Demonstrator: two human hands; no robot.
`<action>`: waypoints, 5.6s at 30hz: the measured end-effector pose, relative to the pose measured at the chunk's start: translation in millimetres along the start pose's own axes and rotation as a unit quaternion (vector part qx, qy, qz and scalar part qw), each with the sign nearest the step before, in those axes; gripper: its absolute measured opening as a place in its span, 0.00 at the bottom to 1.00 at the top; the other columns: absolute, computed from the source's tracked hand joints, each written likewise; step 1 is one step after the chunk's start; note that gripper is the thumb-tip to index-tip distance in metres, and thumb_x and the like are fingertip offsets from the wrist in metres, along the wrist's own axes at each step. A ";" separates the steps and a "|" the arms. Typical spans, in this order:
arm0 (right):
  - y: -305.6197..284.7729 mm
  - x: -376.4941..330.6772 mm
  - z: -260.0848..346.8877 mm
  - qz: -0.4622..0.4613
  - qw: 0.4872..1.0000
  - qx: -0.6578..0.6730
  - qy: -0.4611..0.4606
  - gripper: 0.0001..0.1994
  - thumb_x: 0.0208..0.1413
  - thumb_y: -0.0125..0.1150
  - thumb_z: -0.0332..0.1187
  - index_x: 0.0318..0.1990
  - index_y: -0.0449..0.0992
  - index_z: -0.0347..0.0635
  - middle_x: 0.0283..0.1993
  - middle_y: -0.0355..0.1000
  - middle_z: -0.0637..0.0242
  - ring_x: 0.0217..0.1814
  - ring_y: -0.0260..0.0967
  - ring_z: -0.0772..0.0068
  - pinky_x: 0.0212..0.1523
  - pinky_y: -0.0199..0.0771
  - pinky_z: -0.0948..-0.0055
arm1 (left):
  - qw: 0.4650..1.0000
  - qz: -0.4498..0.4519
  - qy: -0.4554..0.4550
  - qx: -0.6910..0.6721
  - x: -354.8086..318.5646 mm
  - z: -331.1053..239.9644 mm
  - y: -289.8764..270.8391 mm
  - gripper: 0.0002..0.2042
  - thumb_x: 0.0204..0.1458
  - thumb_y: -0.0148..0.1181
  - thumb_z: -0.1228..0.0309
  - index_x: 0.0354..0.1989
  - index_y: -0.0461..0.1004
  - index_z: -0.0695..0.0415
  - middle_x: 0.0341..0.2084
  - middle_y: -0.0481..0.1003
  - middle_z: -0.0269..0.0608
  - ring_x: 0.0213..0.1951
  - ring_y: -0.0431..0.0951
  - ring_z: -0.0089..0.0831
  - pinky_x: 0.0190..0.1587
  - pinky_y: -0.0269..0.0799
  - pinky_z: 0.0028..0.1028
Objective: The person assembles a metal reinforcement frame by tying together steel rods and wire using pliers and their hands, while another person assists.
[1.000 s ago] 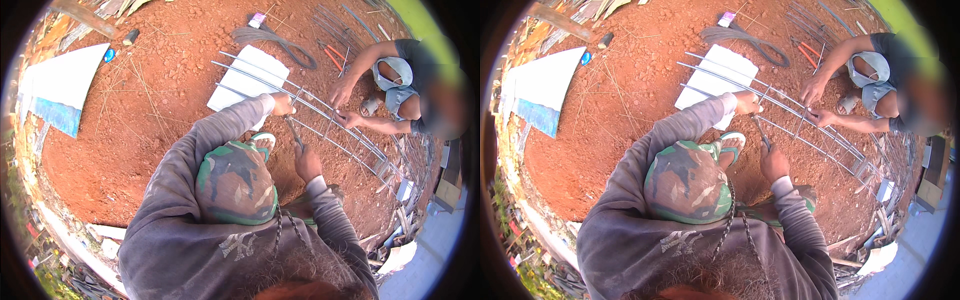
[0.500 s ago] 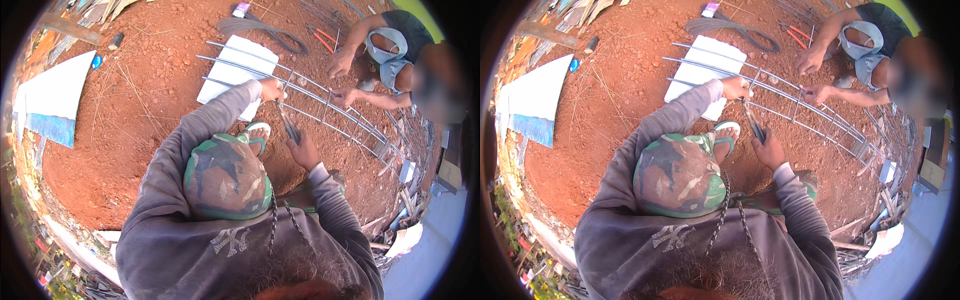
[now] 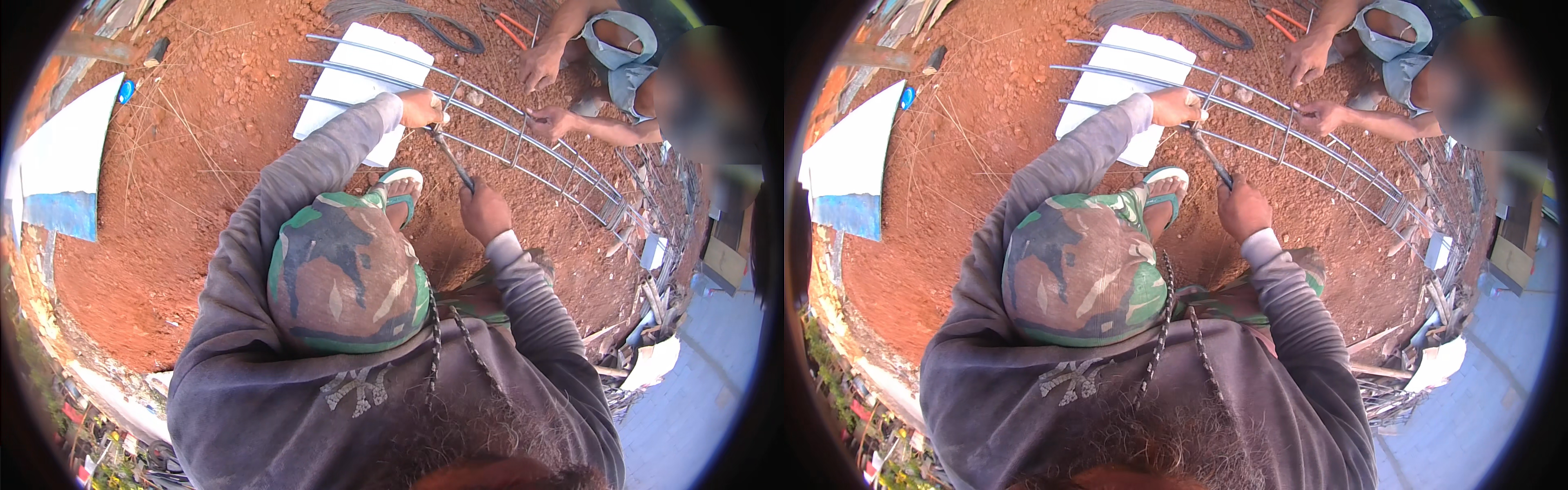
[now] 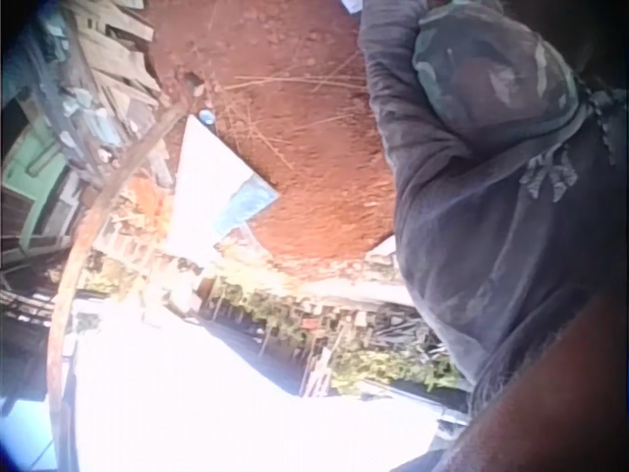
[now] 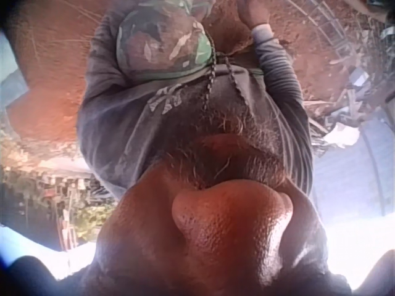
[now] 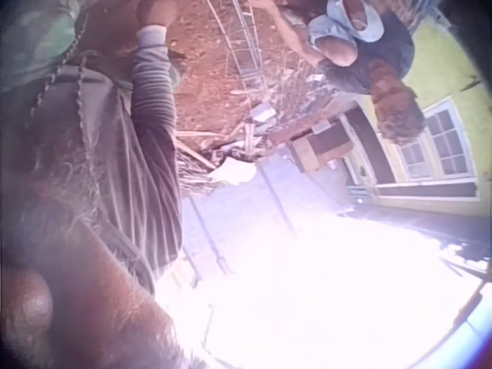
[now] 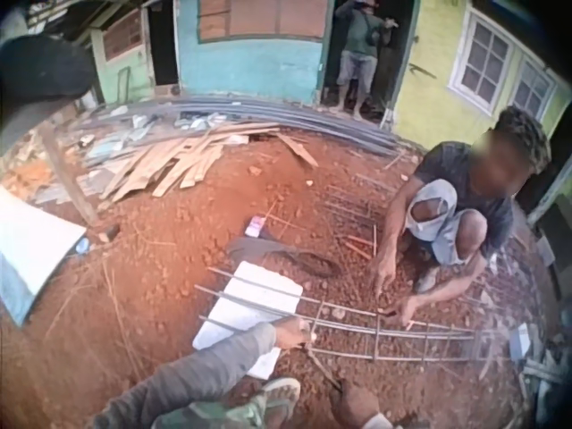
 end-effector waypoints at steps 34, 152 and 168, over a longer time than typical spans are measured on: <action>24.4 -3.5 -2.2 -0.095 0.995 -0.015 0.020 0.36 0.66 0.51 0.63 0.51 0.74 0.28 0.44 0.79 0.34 0.46 0.79 0.31 0.51 0.77 0.41 | 0.999 -0.004 0.009 0.054 -7.2 -6.2 -0.3 0.18 0.57 0.69 0.55 0.32 0.80 0.60 0.25 0.78 0.39 0.31 0.75 0.30 0.38 0.69 0.36; 14.2 101.9 65.2 -0.233 0.919 0.315 -0.035 0.15 0.61 0.62 0.39 0.52 0.77 0.42 0.48 0.81 0.50 0.50 0.79 0.42 0.53 0.77 0.49 | 0.954 -0.215 0.029 0.207 -50.4 -27.6 -19.3 0.11 0.61 0.59 0.67 0.47 0.84 0.55 0.42 0.84 0.50 0.46 0.83 0.49 0.51 0.77 0.42; 22.8 79.2 68.9 -0.235 0.903 0.360 -0.021 0.17 0.57 0.67 0.36 0.53 0.77 0.42 0.49 0.81 0.53 0.52 0.79 0.46 0.53 0.77 0.55 | 0.940 -0.220 0.148 0.214 6.6 -52.8 -82.1 0.17 0.63 0.62 0.63 0.56 0.79 0.57 0.52 0.81 0.47 0.56 0.80 0.45 0.60 0.73 0.40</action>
Point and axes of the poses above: each hand's wrist, its own x-axis towards the middle knuckle, its own y-axis out of the palm, z = x × y, the point moved 3 cm from there along x, towards the middle knuckle
